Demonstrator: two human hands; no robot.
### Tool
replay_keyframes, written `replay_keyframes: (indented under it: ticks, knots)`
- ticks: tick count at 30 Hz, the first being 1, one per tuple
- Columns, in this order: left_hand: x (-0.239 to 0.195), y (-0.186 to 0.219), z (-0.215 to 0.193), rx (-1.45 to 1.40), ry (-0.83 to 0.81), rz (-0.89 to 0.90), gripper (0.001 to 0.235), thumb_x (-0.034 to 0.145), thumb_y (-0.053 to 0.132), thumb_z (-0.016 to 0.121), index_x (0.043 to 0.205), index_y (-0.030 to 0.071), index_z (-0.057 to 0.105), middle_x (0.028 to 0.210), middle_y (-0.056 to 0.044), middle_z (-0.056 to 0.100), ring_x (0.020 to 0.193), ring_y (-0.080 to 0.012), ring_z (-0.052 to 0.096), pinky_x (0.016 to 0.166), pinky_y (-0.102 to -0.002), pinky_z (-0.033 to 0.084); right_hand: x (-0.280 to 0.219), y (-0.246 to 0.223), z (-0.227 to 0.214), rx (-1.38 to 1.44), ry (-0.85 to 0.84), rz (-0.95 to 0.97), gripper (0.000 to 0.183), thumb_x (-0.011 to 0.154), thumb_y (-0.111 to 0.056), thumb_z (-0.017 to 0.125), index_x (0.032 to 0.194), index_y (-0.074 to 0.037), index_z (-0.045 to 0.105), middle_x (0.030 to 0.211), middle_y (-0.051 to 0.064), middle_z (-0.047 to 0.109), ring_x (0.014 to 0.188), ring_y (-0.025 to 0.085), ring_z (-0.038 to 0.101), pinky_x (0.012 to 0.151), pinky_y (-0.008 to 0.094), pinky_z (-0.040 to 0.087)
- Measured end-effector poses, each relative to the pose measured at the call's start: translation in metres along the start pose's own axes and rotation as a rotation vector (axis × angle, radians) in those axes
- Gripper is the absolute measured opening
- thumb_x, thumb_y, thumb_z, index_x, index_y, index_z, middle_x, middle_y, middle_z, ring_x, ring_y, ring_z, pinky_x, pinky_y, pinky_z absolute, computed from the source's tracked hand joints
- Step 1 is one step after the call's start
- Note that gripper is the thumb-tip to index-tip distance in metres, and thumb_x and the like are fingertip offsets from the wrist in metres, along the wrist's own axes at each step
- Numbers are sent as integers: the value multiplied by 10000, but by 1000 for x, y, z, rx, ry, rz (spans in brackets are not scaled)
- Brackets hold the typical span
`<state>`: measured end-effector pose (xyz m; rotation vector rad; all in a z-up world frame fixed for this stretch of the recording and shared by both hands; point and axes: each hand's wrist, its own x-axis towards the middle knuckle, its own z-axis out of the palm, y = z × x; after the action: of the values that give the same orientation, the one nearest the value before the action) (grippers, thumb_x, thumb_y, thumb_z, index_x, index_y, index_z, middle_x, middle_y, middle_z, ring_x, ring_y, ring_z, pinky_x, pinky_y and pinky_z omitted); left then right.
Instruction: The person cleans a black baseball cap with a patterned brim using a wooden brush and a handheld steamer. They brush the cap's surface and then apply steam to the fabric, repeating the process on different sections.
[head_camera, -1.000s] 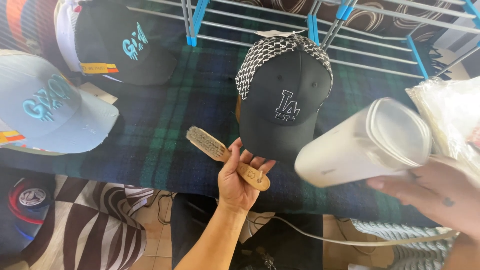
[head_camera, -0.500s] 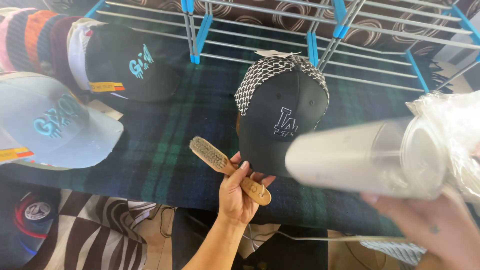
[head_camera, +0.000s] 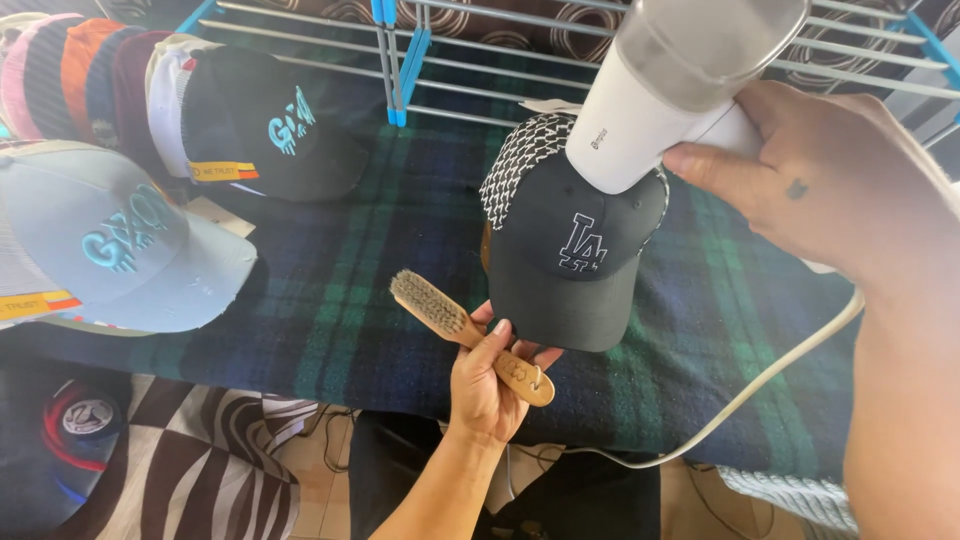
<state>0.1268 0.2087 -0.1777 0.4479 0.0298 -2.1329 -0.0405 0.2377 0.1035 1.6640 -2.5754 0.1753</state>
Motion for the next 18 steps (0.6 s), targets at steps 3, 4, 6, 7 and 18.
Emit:
replay_keyframes:
  ticks: [3, 4, 6, 7, 18]
  knots:
    - [1, -1, -3, 14, 9, 3, 252, 971, 29, 597, 1149, 198, 538, 1055, -92, 668, 998, -362, 692, 877, -616, 607, -4, -9, 0, -113, -19, -17, 557, 991, -603, 508, 1335, -178, 612, 962, 195, 757, 1000, 428, 671, 817, 490, 474]
    - [2, -1, -2, 14, 10, 2, 252, 971, 29, 597, 1149, 198, 538, 1055, -92, 668, 998, -362, 692, 877, -616, 607, -5, -14, -2, -114, -20, -16, 557, 991, -603, 508, 1335, -178, 612, 962, 195, 757, 1000, 428, 671, 817, 490, 474]
    - [1, -1, 0, 17, 18, 0, 261, 961, 28, 584, 1163, 181, 520, 1210, -154, 662, 1067, -380, 672, 871, -615, 596, -9, -23, -6, -81, -66, -3, 500, 966, -602, 522, 1283, -229, 628, 932, 138, 764, 997, 367, 679, 849, 451, 471]
    - [1, -1, 0, 15, 20, 3, 261, 961, 28, 584, 1163, 181, 520, 1210, -154, 662, 1067, -380, 672, 871, -615, 596, -9, -25, -5, -81, -67, -7, 500, 966, -602, 522, 1283, -229, 628, 932, 138, 764, 997, 367, 679, 849, 451, 471]
    - [3, -4, -1, 7, -10, 17, 398, 923, 28, 610, 1257, 225, 522, 1263, -95, 560, 961, -286, 581, 836, -592, 610, -59, -38, 47, -758, 173, -533, 793, 968, -734, 394, 1477, -127, 431, 849, -84, 666, 351, 151, 684, 270, 357, 603]
